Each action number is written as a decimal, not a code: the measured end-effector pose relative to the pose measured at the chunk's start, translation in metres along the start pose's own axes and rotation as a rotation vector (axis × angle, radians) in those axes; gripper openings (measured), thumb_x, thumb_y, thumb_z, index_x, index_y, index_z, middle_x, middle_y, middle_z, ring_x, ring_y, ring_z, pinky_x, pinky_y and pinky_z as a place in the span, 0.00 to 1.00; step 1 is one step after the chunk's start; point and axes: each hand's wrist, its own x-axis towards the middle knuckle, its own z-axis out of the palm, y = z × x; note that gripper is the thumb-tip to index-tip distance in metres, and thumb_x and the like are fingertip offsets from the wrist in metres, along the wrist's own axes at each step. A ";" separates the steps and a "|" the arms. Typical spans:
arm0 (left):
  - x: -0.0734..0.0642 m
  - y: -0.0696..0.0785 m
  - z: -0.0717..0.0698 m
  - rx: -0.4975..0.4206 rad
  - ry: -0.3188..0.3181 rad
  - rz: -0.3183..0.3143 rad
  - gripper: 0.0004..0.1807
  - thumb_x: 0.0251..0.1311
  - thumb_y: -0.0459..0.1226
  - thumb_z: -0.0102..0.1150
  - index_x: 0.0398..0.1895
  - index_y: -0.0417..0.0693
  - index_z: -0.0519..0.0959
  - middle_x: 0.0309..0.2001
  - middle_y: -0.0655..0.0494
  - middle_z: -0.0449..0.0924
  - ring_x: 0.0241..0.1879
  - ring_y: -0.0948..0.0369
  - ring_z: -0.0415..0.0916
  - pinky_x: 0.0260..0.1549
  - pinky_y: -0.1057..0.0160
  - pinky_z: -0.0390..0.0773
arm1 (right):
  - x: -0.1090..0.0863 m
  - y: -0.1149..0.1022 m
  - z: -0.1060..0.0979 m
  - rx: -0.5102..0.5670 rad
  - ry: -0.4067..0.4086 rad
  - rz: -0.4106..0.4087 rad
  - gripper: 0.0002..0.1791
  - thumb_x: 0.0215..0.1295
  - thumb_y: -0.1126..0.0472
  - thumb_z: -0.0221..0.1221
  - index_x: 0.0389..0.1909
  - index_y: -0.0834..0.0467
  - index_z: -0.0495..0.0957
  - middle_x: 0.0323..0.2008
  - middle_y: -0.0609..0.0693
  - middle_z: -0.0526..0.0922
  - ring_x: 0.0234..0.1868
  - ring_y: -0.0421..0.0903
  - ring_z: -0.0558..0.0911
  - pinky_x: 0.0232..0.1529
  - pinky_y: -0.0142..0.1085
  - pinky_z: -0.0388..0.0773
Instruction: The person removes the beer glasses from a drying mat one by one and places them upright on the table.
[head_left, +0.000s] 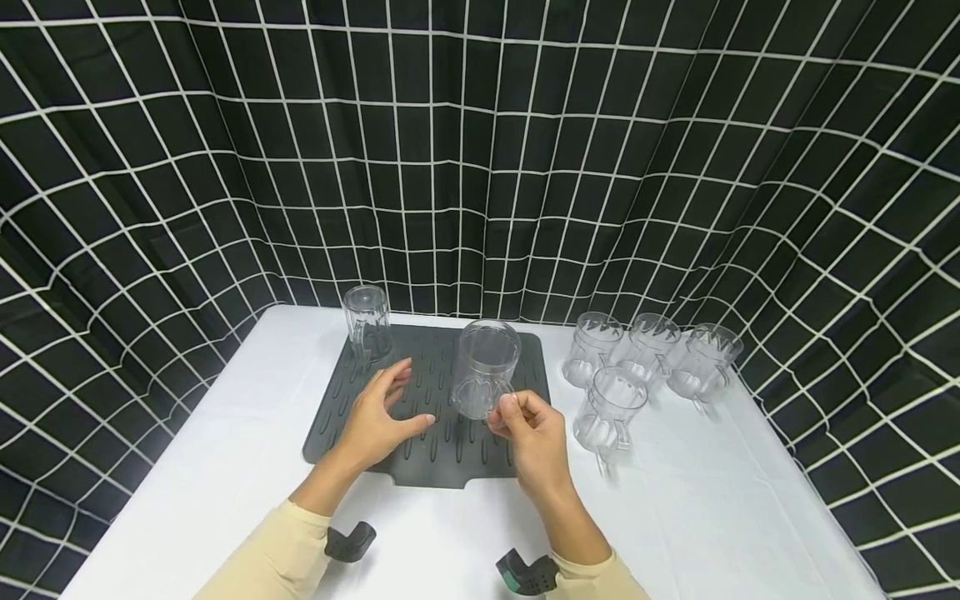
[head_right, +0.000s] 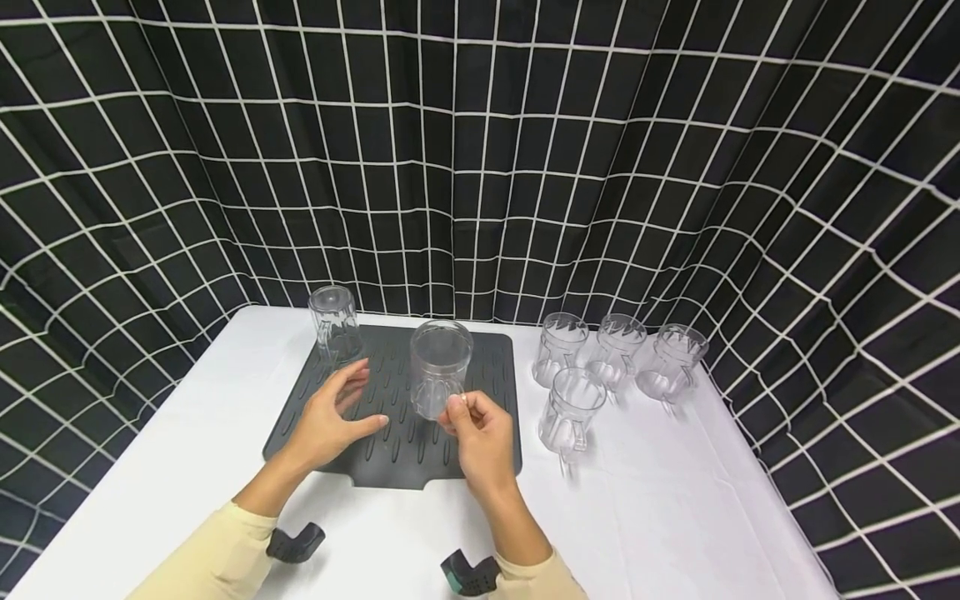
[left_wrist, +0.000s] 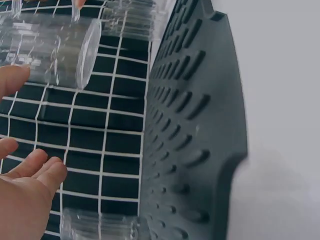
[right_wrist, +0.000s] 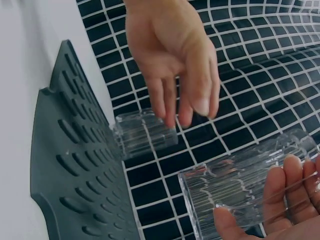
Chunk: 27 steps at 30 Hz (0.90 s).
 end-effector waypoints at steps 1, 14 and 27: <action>-0.002 -0.001 -0.002 -0.011 0.007 0.004 0.47 0.47 0.32 0.75 0.70 0.41 0.60 0.61 0.44 0.64 0.65 0.47 0.61 0.63 0.56 0.64 | 0.000 0.000 -0.001 -0.005 -0.001 -0.004 0.16 0.70 0.64 0.57 0.29 0.76 0.71 0.25 0.56 0.79 0.31 0.47 0.81 0.42 0.42 0.83; -0.030 -0.019 -0.040 0.069 0.125 -0.056 0.49 0.47 0.34 0.75 0.72 0.42 0.58 0.64 0.42 0.61 0.66 0.47 0.58 0.63 0.60 0.62 | -0.011 -0.016 -0.017 -0.058 0.003 -0.088 0.15 0.71 0.66 0.55 0.29 0.77 0.72 0.26 0.56 0.80 0.31 0.48 0.82 0.42 0.40 0.83; -0.048 -0.045 -0.064 0.151 0.175 -0.176 0.51 0.49 0.41 0.74 0.73 0.42 0.54 0.69 0.42 0.57 0.69 0.45 0.53 0.63 0.51 0.63 | -0.024 -0.054 -0.040 0.013 -0.012 -0.255 0.11 0.70 0.75 0.49 0.29 0.80 0.69 0.27 0.58 0.80 0.33 0.48 0.82 0.44 0.40 0.82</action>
